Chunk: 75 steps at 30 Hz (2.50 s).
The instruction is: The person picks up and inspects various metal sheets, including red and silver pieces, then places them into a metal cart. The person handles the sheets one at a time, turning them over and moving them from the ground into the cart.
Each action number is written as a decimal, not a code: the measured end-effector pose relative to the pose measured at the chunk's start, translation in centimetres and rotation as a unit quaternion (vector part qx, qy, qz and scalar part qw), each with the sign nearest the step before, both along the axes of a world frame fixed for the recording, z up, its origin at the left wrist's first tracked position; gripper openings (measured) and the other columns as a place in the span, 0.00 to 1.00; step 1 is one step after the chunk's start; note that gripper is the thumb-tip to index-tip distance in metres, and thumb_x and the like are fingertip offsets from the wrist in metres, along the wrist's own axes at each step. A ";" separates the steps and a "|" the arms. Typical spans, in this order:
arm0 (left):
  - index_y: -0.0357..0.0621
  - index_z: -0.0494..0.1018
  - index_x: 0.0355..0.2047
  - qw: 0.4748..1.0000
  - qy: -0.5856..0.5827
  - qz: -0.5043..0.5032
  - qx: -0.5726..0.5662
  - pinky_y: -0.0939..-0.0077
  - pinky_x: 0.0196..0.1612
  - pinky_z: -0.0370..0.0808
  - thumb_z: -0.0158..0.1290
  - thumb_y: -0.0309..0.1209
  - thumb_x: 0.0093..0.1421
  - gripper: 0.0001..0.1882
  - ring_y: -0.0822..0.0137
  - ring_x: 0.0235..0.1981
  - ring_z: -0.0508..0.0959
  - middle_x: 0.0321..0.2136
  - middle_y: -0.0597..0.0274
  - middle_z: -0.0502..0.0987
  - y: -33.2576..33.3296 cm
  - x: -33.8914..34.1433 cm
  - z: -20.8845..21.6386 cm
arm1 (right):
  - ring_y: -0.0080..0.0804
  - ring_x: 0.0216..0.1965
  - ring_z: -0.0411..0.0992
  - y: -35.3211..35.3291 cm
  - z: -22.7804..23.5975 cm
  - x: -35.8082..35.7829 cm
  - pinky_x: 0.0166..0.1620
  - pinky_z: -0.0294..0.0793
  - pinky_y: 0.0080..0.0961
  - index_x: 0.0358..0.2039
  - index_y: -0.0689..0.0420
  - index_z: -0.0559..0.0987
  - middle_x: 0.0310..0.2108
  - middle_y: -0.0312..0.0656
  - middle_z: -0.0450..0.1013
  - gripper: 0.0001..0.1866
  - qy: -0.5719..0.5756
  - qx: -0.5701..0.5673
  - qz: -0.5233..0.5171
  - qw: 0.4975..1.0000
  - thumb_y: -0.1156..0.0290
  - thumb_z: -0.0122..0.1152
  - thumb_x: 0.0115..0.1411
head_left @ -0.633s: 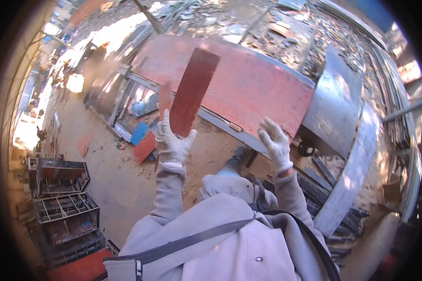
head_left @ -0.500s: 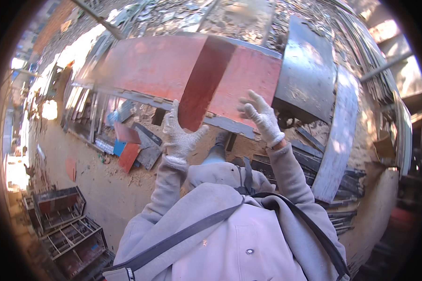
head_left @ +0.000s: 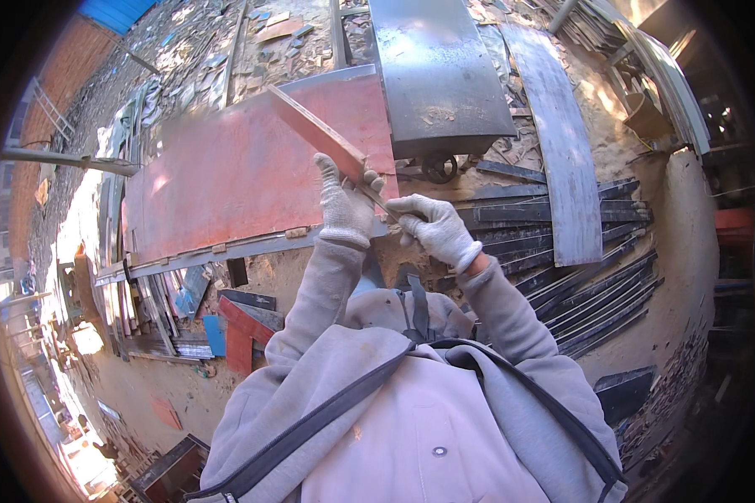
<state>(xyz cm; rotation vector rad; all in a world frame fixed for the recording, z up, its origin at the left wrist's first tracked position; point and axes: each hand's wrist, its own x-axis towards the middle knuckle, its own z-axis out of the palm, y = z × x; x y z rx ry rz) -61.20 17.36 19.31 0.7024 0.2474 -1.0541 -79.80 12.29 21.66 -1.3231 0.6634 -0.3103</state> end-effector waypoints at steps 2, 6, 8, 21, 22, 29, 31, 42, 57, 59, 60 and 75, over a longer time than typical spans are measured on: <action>0.45 0.73 0.51 0.997 -0.062 0.003 0.037 0.61 0.45 0.80 0.64 0.52 0.64 0.27 0.61 0.42 0.79 0.44 0.60 0.78 -0.4 2.3 -0.2 | 0.13 0.27 0.75 -2.8 0.9 -1.3 0.26 0.71 0.12 0.56 0.58 0.81 0.41 0.35 0.83 0.15 -0.027 0.082 0.031 0.996 0.76 0.57 0.72; 0.47 0.76 0.48 0.992 -0.085 0.044 0.079 0.62 0.50 0.79 0.65 0.38 0.65 0.16 0.62 0.46 0.80 0.48 0.62 0.80 -1.0 12.5 -4.8 | 0.14 0.26 0.74 -9.2 -1.2 -3.9 0.25 0.71 0.12 0.60 0.59 0.78 0.39 0.36 0.82 0.17 0.035 0.087 0.091 0.991 0.72 0.59 0.72; 0.49 0.77 0.48 0.981 -0.119 0.048 0.148 0.63 0.49 0.81 0.66 0.29 0.63 0.14 0.64 0.44 0.81 0.43 0.65 0.81 -2.2 15.5 -6.6 | 0.17 0.29 0.75 -12.0 -2.0 -3.2 0.28 0.75 0.17 0.59 0.58 0.79 0.38 0.37 0.82 0.17 0.138 -0.034 0.112 0.983 0.70 0.61 0.72; 0.51 0.60 0.73 0.948 -0.220 0.050 0.224 0.60 0.45 0.86 0.63 0.09 0.52 0.49 0.57 0.44 0.83 0.51 0.52 0.77 -13.7 27.7 -14.9 | 0.43 0.46 0.75 -29.5 -15.2 12.9 0.49 0.75 0.41 0.42 0.46 0.83 0.38 0.38 0.78 0.11 0.289 -0.640 0.087 0.707 0.69 0.64 0.58; 0.51 0.59 0.74 0.936 -0.254 0.019 0.243 0.63 0.45 0.86 0.64 0.10 0.51 0.51 0.58 0.44 0.84 0.53 0.51 0.76 -14.6 29.6 -15.3 | 0.42 0.47 0.75 -31.1 -15.6 14.4 0.49 0.75 0.42 0.42 0.46 0.83 0.39 0.38 0.78 0.12 0.310 -0.640 0.104 0.695 0.70 0.64 0.57; 0.50 0.62 0.73 0.567 -0.644 -0.360 0.367 0.55 0.72 0.62 0.81 0.43 0.38 0.62 0.50 0.66 0.68 0.65 0.44 0.67 -21.6 35.6 -15.6 | 0.42 0.48 0.76 -38.9 -20.2 20.5 0.51 0.75 0.42 0.40 0.48 0.84 0.40 0.40 0.78 0.10 0.395 -0.632 0.155 0.648 0.71 0.61 0.58; 0.49 0.63 0.71 0.382 -0.733 -0.393 0.404 0.55 0.74 0.57 0.79 0.53 0.37 0.62 0.48 0.70 0.63 0.69 0.42 0.61 -22.6 34.6 -14.3 | 0.42 0.46 0.77 -39.2 -21.6 21.3 0.49 0.76 0.43 0.37 0.49 0.84 0.39 0.41 0.78 0.08 0.386 -0.633 0.179 0.647 0.70 0.60 0.58; 0.43 0.69 0.64 0.305 -0.815 -0.378 0.317 0.58 0.68 0.66 0.75 0.53 0.40 0.53 0.51 0.64 0.69 0.61 0.55 0.73 -25.6 35.8 -17.4 | 0.43 0.45 0.77 -39.9 -22.9 22.1 0.47 0.76 0.42 0.34 0.49 0.83 0.38 0.41 0.79 0.06 0.365 -0.622 0.175 0.670 0.71 0.59 0.58; 0.41 0.69 0.65 0.299 -0.815 -0.387 0.310 0.57 0.67 0.68 0.74 0.50 0.42 0.52 0.48 0.64 0.68 0.60 0.50 0.74 -29.7 38.3 -15.8 | 0.42 0.44 0.78 -42.8 -23.3 24.8 0.46 0.78 0.42 0.34 0.48 0.85 0.37 0.41 0.81 0.07 0.373 -0.628 0.145 0.668 0.69 0.58 0.58; 0.42 0.69 0.65 0.305 -0.817 -0.383 0.303 0.57 0.67 0.69 0.73 0.50 0.42 0.52 0.48 0.63 0.70 0.59 0.50 0.74 -30.0 38.8 -16.1 | 0.42 0.44 0.78 -43.3 -23.2 25.5 0.46 0.78 0.42 0.33 0.48 0.85 0.37 0.41 0.81 0.07 0.376 -0.629 0.150 0.663 0.69 0.58 0.58; 0.42 0.69 0.65 0.308 -0.818 -0.382 0.299 0.57 0.66 0.70 0.73 0.50 0.42 0.51 0.48 0.62 0.71 0.59 0.50 0.75 -30.0 39.1 -16.2 | 0.42 0.44 0.78 -43.4 -23.2 25.9 0.46 0.78 0.42 0.33 0.48 0.85 0.36 0.41 0.81 0.07 0.378 -0.630 0.153 0.661 0.69 0.58 0.58; 0.42 0.74 0.60 0.320 -0.759 -0.476 0.308 0.56 0.66 0.69 0.75 0.55 0.35 0.52 0.45 0.62 0.70 0.55 0.43 0.74 -32.6 40.9 -15.9 | 0.44 0.41 0.79 -43.7 -23.7 26.4 0.45 0.78 0.43 0.30 0.48 0.84 0.35 0.42 0.81 0.05 0.378 -0.637 0.109 0.663 0.68 0.60 0.56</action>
